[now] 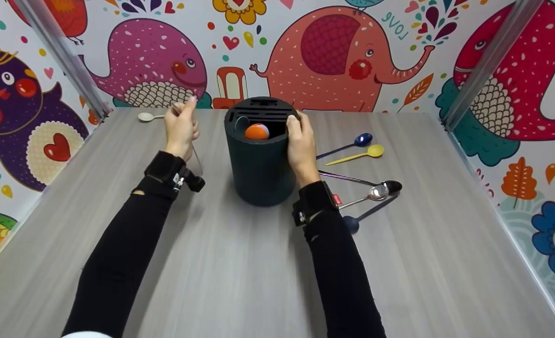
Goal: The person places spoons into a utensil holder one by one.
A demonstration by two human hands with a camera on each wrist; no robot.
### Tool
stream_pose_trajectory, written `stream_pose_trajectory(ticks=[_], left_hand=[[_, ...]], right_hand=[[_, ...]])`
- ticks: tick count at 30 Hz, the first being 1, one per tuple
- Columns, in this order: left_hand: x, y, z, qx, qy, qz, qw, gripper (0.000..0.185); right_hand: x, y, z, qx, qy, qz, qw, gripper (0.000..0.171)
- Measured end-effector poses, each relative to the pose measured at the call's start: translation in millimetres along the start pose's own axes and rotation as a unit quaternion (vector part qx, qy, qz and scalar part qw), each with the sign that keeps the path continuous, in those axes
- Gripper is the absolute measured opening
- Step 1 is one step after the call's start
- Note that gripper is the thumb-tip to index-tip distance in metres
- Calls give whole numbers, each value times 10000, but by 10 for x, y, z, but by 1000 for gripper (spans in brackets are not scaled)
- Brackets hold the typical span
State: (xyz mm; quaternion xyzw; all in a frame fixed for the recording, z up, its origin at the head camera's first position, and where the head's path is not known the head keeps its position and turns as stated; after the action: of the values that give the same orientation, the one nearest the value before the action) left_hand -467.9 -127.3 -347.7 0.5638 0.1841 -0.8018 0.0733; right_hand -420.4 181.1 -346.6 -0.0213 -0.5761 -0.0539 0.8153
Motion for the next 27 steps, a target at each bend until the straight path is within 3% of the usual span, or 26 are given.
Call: stream_pose_trajectory(ticks=[5,9,18,22,27], left_hand=[[-162,-272,-150,677,373,-1003,9919,43],[-402,-461,-211,1042,243,-1434,9839,43],[-950,-628,-315,1296,-231,-1704,9765,39],[-1179,-683,-359,1435,-368,-2137,9656,40],[-1491,-748,-428,1373,-559,-2648,9529,41]], right_hand=[[-10,-15,-10,57,-31,-40,10000,47],[1,-8,-13,78,-66,-109,9999,48],[11,0,-11,28,-53,-178,9998,48],[7,3,-6,-13,0,-126,9999,46],[4,12,-4,-43,29,-42,10000,45]])
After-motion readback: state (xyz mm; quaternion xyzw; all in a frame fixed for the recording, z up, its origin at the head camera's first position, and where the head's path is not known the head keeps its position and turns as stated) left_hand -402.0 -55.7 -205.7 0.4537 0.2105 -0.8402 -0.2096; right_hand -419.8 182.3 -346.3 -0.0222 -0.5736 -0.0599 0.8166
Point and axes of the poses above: each hand's wrist, its own z-axis towards the middle knuckle, its own y-axis out of the back of the hand, x = y × z, the point moved 10 cm from there along z, towards the middle knuckle, and after that the axes turned 1 degree about z, right-handed, at the moved point
